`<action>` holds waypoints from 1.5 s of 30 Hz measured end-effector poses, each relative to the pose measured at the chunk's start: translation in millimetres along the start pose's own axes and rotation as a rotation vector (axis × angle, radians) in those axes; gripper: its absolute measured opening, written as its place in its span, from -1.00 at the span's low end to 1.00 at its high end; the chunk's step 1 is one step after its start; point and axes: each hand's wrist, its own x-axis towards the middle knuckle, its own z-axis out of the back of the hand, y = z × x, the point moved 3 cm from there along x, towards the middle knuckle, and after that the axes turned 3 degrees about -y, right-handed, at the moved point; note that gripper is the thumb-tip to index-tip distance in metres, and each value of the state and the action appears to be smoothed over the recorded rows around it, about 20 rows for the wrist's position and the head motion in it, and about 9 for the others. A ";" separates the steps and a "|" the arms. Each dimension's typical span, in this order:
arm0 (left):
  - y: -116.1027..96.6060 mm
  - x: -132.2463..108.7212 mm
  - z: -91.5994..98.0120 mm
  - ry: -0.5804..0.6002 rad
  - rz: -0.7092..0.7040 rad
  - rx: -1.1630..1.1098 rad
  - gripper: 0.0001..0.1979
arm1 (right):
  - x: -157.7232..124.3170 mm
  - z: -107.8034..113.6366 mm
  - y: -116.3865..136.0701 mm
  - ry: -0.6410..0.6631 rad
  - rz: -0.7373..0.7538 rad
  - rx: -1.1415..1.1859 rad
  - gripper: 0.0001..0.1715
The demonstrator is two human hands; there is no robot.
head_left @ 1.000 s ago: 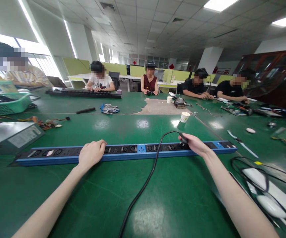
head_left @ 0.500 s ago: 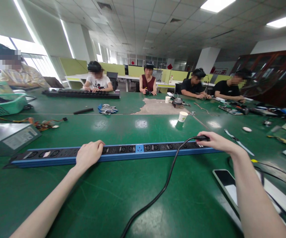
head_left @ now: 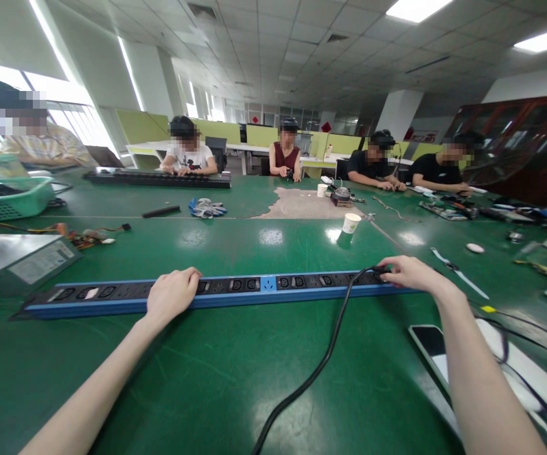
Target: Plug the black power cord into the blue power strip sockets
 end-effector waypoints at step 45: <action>0.6 -0.6 1.6 -0.011 -0.017 -0.005 -0.49 | -8.3 -24.2 60.9 -0.020 0.080 -0.433 -0.74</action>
